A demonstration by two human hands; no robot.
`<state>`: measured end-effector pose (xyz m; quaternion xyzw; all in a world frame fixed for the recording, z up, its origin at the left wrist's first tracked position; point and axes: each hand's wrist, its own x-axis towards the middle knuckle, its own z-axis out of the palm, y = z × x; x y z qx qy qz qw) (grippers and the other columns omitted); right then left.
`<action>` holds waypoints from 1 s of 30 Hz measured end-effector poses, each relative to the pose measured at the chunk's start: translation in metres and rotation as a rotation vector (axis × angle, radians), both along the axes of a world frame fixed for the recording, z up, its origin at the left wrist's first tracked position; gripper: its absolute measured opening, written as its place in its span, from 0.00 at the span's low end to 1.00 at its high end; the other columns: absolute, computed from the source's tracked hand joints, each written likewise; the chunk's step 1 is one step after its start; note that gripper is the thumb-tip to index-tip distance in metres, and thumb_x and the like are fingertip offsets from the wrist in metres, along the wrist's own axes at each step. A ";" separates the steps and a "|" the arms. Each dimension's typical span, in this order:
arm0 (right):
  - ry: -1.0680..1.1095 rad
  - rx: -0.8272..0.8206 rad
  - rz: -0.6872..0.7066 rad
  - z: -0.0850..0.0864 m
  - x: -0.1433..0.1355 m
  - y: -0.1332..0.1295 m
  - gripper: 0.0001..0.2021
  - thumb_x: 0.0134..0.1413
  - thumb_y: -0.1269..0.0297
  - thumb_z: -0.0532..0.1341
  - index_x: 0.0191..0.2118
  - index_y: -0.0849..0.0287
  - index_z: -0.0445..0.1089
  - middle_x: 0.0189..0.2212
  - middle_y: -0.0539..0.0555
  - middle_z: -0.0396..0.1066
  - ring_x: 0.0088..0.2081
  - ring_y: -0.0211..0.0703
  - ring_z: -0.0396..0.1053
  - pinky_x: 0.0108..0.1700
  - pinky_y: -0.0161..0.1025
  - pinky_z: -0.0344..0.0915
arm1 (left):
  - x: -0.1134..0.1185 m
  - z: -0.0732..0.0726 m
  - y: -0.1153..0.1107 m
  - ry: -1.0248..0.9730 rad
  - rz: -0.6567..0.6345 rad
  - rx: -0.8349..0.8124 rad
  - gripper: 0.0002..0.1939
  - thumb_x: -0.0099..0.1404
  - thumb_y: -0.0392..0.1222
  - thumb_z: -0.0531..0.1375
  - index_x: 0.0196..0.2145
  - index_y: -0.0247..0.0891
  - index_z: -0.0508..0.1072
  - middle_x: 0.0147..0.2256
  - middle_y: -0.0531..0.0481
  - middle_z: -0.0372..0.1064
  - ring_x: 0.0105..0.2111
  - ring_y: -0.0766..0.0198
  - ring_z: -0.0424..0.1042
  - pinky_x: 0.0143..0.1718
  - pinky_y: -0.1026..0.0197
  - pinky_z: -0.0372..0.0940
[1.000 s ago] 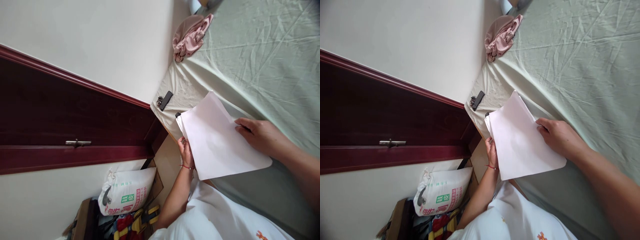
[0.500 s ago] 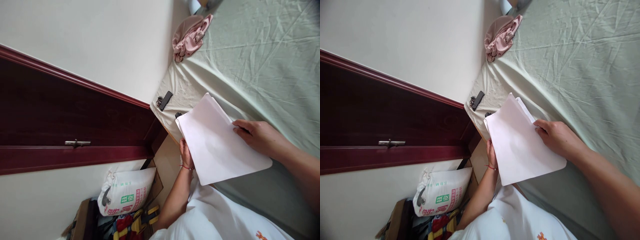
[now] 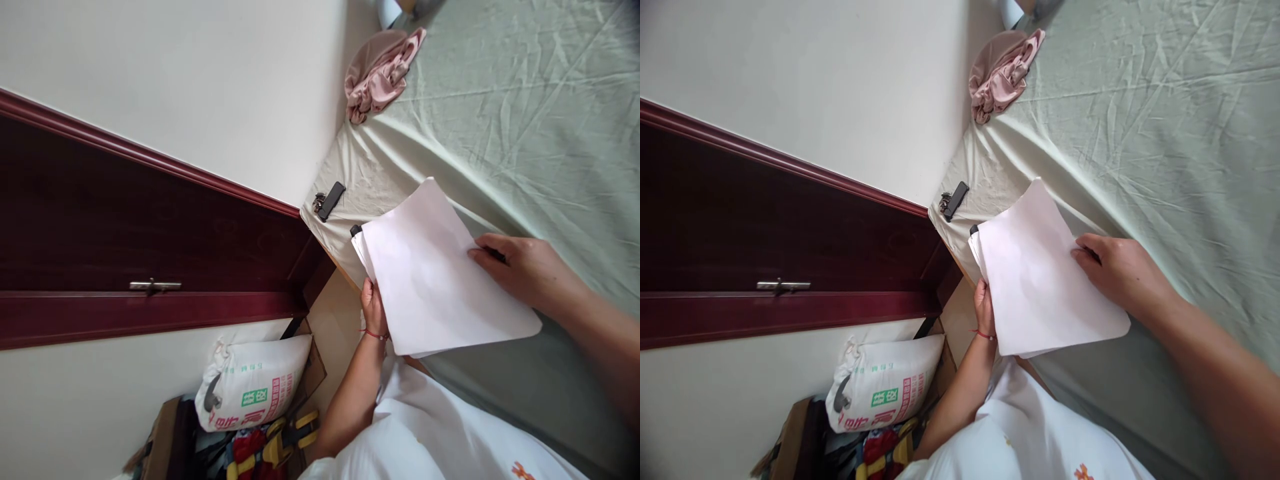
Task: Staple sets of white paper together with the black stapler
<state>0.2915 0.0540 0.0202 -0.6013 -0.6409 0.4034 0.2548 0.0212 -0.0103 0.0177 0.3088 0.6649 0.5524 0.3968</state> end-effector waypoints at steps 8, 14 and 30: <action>0.031 -0.035 -0.098 0.007 0.004 0.001 0.13 0.56 0.51 0.56 0.33 0.52 0.74 0.23 0.49 0.73 0.24 0.43 0.66 0.29 0.38 0.57 | -0.004 -0.004 -0.002 0.015 -0.037 0.012 0.22 0.60 0.59 0.68 0.43 0.40 0.76 0.40 0.49 0.76 0.39 0.61 0.74 0.45 0.59 0.67; 0.044 -0.018 -0.021 0.005 0.003 0.001 0.15 0.57 0.50 0.56 0.36 0.51 0.76 0.26 0.49 0.75 0.27 0.43 0.68 0.30 0.38 0.60 | 0.000 0.002 -0.004 -0.015 0.007 -0.018 0.21 0.59 0.60 0.68 0.40 0.42 0.75 0.33 0.48 0.74 0.32 0.60 0.69 0.37 0.56 0.66; 0.076 0.010 0.034 -0.006 0.000 -0.002 0.15 0.59 0.51 0.56 0.40 0.49 0.79 0.34 0.50 0.81 0.30 0.47 0.74 0.31 0.39 0.65 | -0.007 -0.006 -0.001 0.070 -0.015 0.011 0.10 0.62 0.49 0.62 0.34 0.40 0.72 0.31 0.54 0.69 0.32 0.66 0.66 0.39 0.64 0.63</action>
